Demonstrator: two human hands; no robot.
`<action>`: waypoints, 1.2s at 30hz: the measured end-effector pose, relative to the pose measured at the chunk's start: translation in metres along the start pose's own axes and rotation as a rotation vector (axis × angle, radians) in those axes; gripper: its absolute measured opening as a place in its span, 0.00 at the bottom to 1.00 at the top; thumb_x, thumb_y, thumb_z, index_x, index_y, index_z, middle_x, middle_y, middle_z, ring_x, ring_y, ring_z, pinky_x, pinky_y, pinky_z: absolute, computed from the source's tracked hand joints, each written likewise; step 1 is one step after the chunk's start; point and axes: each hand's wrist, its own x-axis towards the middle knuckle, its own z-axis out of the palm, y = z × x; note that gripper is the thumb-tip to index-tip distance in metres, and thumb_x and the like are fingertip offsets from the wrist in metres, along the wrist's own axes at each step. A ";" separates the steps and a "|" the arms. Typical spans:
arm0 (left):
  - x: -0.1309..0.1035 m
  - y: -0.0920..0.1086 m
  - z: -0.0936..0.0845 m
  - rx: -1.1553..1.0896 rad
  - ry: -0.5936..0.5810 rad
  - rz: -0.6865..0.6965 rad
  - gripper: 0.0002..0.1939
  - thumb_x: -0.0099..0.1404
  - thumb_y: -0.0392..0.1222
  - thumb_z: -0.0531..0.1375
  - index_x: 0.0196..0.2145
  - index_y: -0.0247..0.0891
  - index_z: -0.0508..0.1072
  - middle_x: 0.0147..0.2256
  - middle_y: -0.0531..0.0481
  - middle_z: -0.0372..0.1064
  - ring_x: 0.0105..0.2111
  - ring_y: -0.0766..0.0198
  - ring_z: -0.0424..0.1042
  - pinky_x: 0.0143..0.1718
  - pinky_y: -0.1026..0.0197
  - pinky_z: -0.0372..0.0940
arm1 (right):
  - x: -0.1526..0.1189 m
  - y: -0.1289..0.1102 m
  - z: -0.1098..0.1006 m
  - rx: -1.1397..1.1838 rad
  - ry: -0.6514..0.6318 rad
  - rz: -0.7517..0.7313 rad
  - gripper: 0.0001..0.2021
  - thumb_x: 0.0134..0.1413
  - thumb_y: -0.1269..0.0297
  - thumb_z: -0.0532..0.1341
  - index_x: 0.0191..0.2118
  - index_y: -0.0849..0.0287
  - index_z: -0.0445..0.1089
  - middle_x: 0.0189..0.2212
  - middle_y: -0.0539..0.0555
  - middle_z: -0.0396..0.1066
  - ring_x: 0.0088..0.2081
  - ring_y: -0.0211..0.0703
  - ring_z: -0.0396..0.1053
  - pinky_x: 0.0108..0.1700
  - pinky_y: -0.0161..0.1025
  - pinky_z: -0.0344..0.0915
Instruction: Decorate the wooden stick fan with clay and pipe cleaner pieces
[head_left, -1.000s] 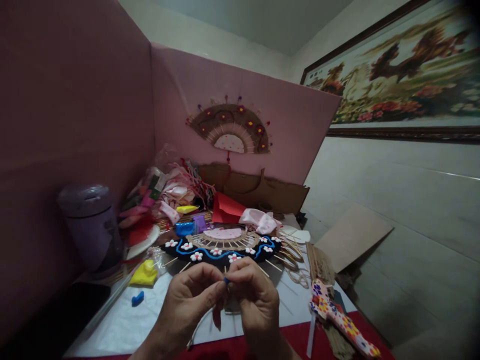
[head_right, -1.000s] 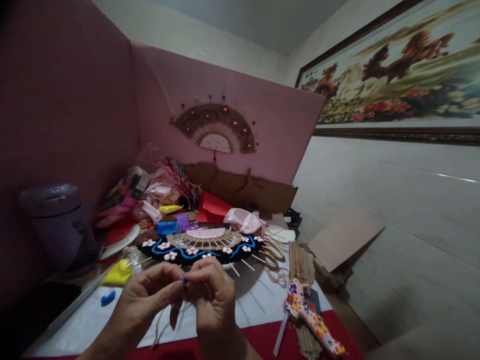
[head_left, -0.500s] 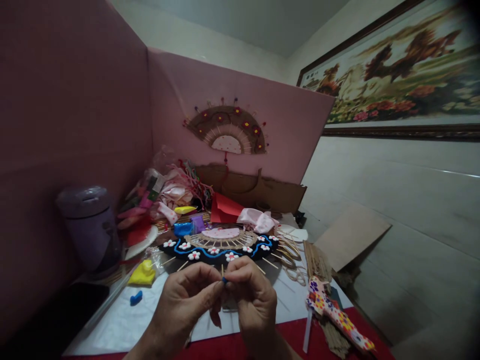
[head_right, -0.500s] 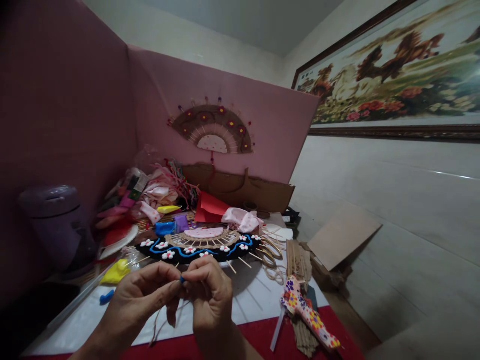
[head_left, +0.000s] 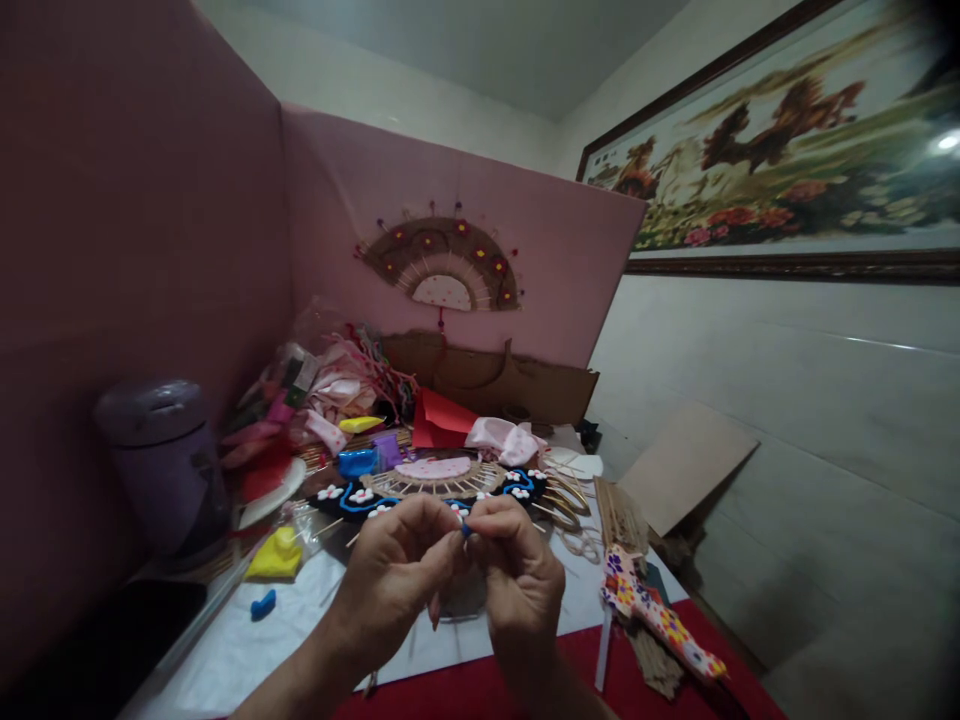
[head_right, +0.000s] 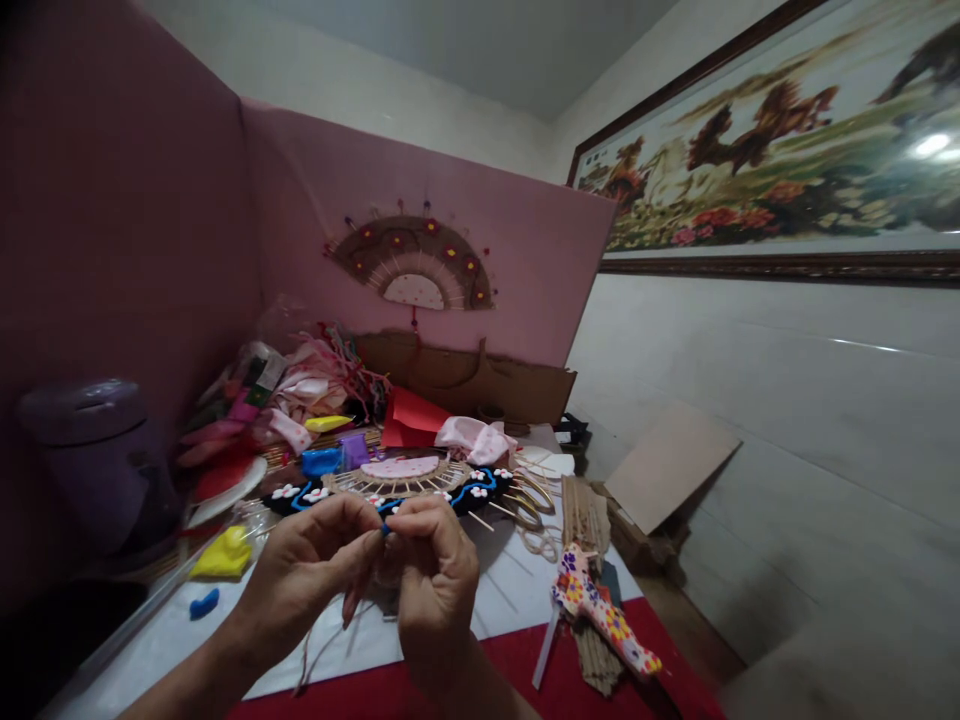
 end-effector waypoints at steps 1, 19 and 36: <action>0.002 0.000 0.000 -0.012 -0.023 0.002 0.13 0.52 0.46 0.64 0.24 0.34 0.67 0.16 0.56 0.64 0.11 0.73 0.59 0.10 0.71 0.56 | 0.002 -0.003 0.000 0.000 0.002 0.021 0.04 0.54 0.72 0.57 0.32 0.57 0.68 0.31 0.51 0.65 0.32 0.38 0.66 0.31 0.33 0.63; 0.002 -0.028 -0.008 -0.157 -0.092 -0.038 0.10 0.53 0.44 0.64 0.25 0.34 0.69 0.17 0.55 0.64 0.15 0.71 0.62 0.14 0.69 0.59 | 0.008 -0.041 -0.203 -1.247 -0.189 0.320 0.14 0.57 0.57 0.50 0.38 0.57 0.69 0.37 0.57 0.71 0.40 0.48 0.69 0.40 0.42 0.64; -0.002 -0.034 -0.011 -0.082 -0.064 0.002 0.11 0.53 0.45 0.64 0.25 0.34 0.72 0.17 0.54 0.65 0.16 0.70 0.62 0.14 0.68 0.60 | -0.030 -0.003 -0.211 -1.207 -0.463 0.581 0.20 0.44 0.71 0.55 0.47 0.60 0.61 0.46 0.58 0.67 0.48 0.48 0.64 0.50 0.42 0.59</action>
